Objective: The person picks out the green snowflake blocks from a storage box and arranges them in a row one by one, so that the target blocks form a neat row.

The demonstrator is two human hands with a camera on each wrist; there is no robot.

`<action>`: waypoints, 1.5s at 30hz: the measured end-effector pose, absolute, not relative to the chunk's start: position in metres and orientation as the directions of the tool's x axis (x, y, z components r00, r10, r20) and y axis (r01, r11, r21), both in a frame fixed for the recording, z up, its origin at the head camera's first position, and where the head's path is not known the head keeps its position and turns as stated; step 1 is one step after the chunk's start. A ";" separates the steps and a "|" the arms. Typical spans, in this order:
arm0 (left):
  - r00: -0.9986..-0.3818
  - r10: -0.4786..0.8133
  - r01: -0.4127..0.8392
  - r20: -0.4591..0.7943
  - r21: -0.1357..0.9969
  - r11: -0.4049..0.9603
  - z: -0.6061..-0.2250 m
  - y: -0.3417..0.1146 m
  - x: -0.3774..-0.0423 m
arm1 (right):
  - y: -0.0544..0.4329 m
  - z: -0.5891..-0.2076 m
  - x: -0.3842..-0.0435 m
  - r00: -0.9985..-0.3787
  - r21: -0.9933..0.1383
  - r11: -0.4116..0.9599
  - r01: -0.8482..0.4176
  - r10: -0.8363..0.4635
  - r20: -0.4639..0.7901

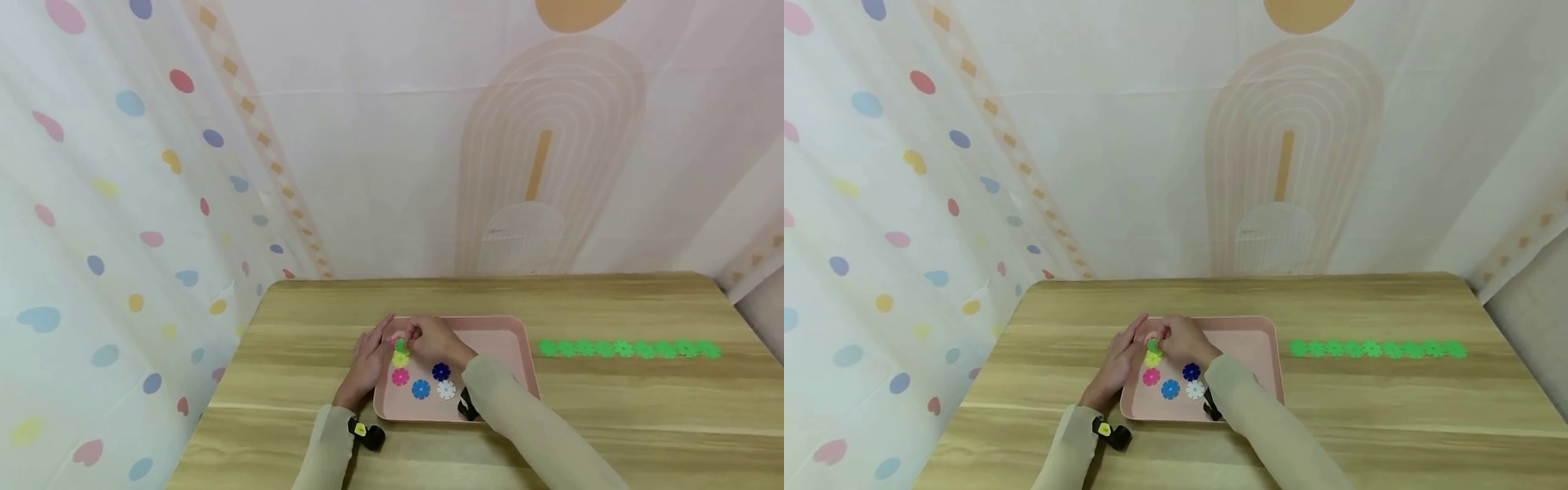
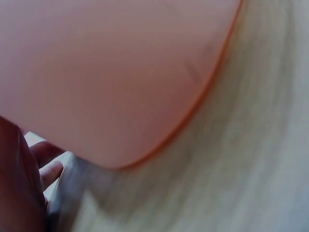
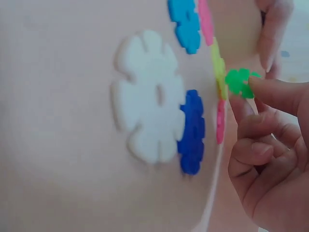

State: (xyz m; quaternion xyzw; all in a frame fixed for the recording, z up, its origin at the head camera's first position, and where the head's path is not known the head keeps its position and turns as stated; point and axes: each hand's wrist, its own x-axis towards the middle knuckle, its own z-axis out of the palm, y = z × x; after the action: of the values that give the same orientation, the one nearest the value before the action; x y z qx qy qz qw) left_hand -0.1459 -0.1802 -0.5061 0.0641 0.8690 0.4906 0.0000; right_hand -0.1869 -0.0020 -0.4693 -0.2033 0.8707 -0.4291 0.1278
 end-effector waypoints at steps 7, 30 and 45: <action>-0.993 0.105 0.099 0.051 0.844 0.526 -0.510 -0.180 -0.146 | 0.015 -0.461 -0.183 -0.880 -0.829 0.531 -0.176 -0.462 -0.109; -0.996 0.083 0.056 0.016 0.856 0.513 -0.516 -0.181 -0.150 | 0.118 -0.429 -0.176 -0.893 -0.842 0.495 -0.216 -0.448 -0.033; -0.996 0.083 0.067 0.028 0.856 0.512 -0.516 -0.180 -0.150 | 0.227 -0.411 -0.162 -0.945 -0.898 0.430 -0.098 -0.322 -0.051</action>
State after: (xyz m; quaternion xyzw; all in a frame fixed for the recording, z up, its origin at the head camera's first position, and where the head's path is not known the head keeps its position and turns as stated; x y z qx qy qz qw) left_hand -0.1504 -0.1799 -0.5162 0.0434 0.8694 0.4922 0.0082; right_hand -0.1621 0.2269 -0.4114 -0.1252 0.8385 -0.5192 0.1078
